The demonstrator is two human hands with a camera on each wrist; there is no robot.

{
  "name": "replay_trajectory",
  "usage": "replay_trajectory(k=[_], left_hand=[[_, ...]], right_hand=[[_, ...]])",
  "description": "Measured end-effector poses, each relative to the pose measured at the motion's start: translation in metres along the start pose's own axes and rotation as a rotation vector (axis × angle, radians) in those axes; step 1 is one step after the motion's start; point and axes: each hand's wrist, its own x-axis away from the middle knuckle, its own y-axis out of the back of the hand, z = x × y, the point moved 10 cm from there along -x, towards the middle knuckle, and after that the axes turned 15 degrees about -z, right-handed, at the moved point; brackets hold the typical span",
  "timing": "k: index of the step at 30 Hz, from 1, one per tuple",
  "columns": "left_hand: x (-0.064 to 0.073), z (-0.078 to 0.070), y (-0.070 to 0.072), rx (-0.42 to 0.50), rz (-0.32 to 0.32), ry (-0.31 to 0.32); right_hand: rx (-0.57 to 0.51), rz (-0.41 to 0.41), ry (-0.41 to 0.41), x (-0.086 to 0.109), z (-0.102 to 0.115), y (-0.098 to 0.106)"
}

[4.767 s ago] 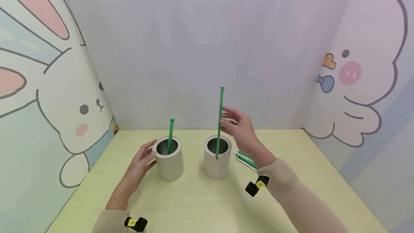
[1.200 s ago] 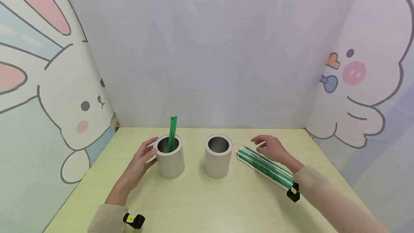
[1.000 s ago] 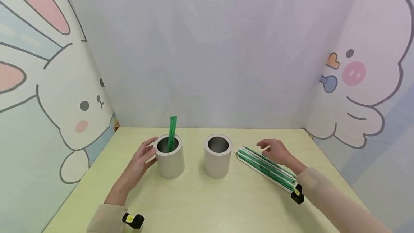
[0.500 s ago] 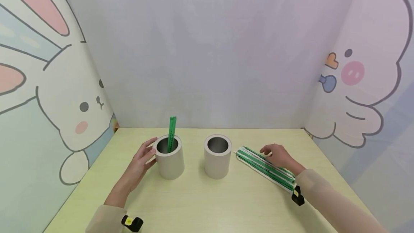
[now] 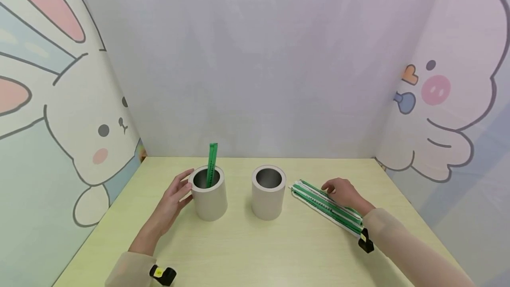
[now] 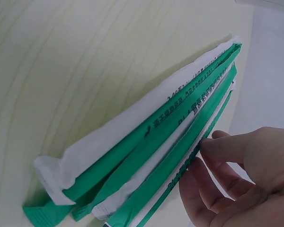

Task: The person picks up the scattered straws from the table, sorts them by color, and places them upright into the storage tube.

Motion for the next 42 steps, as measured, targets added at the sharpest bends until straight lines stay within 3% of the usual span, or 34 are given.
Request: replay_trajectory(k=[9, 21, 28, 36, 42], left_hand=[[0.0, -0.001, 0.0, 0.005, -0.006, 0.006], [-0.001, 0.002, 0.001, -0.004, -0.015, 0.007], [-0.002, 0.002, 0.002, -0.005, -0.009, 0.006], [-0.002, -0.001, 0.002, -0.003, -0.008, -0.001], [0.0, -0.003, 0.001, 0.005, -0.01, 0.001]], right_hand=[[0.014, 0.017, -0.02, -0.001, -0.003, -0.005], [0.014, -0.012, 0.034, 0.001, -0.003, -0.005], [0.006, 0.0, 0.003, -0.001, 0.0, -0.003], [-0.078, -0.069, 0.083, -0.009, 0.027, 0.02], [-0.198, -0.061, 0.046, -0.015, 0.051, 0.035]])
